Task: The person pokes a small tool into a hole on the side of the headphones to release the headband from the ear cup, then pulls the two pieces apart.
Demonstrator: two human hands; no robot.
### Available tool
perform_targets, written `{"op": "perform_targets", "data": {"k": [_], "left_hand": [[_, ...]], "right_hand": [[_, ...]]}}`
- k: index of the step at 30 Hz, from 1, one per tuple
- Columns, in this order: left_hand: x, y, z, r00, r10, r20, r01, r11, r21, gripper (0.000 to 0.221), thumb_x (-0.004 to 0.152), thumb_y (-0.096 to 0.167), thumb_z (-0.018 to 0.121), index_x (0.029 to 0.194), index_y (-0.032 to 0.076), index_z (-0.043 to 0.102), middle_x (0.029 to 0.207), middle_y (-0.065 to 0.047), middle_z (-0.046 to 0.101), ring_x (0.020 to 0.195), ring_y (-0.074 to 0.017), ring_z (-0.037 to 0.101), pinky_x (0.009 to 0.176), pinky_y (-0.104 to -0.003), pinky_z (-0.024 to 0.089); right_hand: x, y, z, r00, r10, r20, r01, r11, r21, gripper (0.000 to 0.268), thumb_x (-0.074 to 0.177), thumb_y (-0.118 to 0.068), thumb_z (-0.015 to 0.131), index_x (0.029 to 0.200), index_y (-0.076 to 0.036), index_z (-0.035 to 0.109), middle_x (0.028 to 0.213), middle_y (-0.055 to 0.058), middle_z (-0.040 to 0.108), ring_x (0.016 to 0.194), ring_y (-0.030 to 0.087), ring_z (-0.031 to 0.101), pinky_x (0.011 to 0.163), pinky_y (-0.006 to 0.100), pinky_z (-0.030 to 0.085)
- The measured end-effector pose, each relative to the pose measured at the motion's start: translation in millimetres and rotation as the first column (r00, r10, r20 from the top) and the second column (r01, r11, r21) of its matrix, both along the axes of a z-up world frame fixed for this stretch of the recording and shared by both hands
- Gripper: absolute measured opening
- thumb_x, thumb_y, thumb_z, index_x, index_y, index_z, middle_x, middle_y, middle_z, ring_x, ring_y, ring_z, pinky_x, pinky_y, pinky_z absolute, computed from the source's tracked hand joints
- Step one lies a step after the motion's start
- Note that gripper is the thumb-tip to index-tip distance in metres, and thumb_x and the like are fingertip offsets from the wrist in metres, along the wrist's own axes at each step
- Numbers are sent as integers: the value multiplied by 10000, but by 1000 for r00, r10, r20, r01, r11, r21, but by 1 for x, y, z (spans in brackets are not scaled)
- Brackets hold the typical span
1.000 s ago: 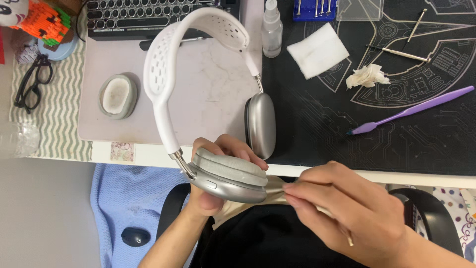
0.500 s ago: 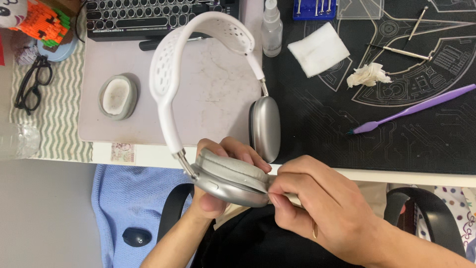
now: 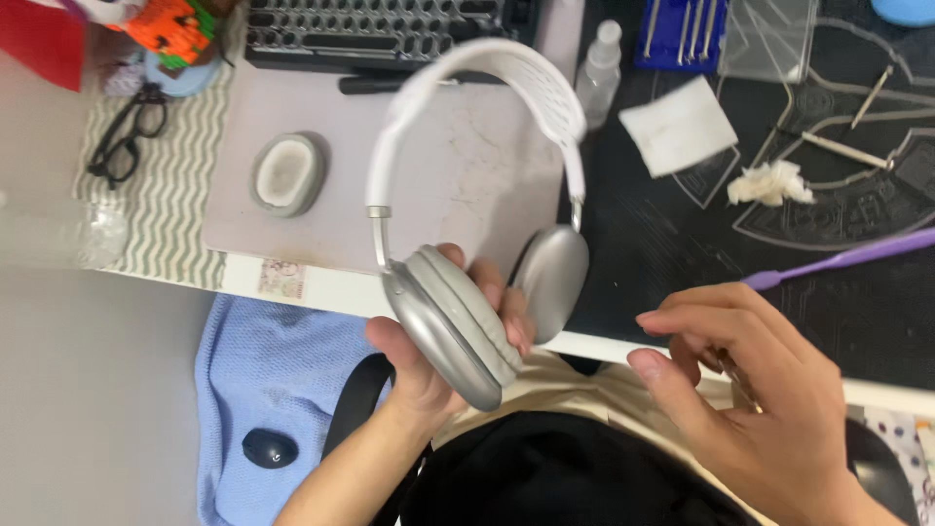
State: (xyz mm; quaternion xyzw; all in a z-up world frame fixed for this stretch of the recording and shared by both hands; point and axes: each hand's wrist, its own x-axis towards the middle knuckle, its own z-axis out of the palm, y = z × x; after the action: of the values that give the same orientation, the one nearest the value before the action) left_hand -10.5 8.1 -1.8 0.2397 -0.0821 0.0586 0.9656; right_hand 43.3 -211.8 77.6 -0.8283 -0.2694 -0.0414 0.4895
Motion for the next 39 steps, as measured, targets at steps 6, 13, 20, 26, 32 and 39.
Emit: {"op": "perform_targets", "data": {"k": [6, 13, 20, 26, 32, 39], "left_hand": [[-3, 1, 0, 978, -208, 21, 208, 963, -171, 896, 819, 804, 566, 1499, 233, 441, 1096, -50, 541, 833, -195, 536, 717, -322, 429], [2, 8, -8, 880, -446, 162, 470, 772, -428, 939, 753, 845, 651, 1443, 228, 494, 1014, -95, 548, 760, -176, 541, 668, -278, 457], [11, 16, -31, 813, -501, 296, 579, 645, -499, 1014, 875, 902, 561, 1562, 163, 460, 1068, -154, 513, 778, -241, 525, 672, -306, 491], [25, 15, -7, 902, -414, -120, 300, 802, -516, 731, 1015, 658, 524, 1488, 100, 494, 1289, -230, 625, 1077, -320, 649, 916, -390, 560], [21, 10, 7, 978, -177, -112, 175, 984, -29, 1157, 832, 788, 417, 1649, -13, 241, 1514, -209, 480, 1340, -376, 535, 1104, -541, 474], [24, 15, -21, 878, -346, -332, 284, 933, -221, 736, 1041, 578, 403, 1518, 21, 462, 1307, -196, 604, 1186, -294, 592, 1029, -438, 493]], "right_hand": [[16, -1, -6, 908, 34, -417, 55, 978, 201, 603, 795, 11, 711, 1356, -63, 503, 1140, 131, 570, 587, 126, 512, 570, 243, 418], [33, 12, -9, 841, -66, -536, 217, 951, 223, 656, 942, -17, 559, 1552, -84, 327, 1307, 166, 517, 770, 153, 546, 731, 262, 415], [36, 3, 3, 858, 196, -475, -65, 958, 278, 552, 1038, -222, 459, 1532, 23, 469, 797, 152, 681, 450, 80, 289, 430, 210, 238], [-2, -6, 38, 930, -108, -352, 165, 977, 137, 499, 792, -108, 639, 1263, -28, 495, 518, 148, 596, 432, 181, 576, 476, 236, 420], [-22, 33, 82, 895, -121, -430, 215, 961, 177, 501, 653, 71, 816, 1085, 42, 564, 621, 185, 777, 449, 209, 749, 444, 271, 644], [7, 27, 71, 866, 466, -181, -484, 872, -71, 425, 959, -452, 521, 1152, -170, 774, 844, -59, 824, 631, 19, 768, 596, 198, 593]]}}
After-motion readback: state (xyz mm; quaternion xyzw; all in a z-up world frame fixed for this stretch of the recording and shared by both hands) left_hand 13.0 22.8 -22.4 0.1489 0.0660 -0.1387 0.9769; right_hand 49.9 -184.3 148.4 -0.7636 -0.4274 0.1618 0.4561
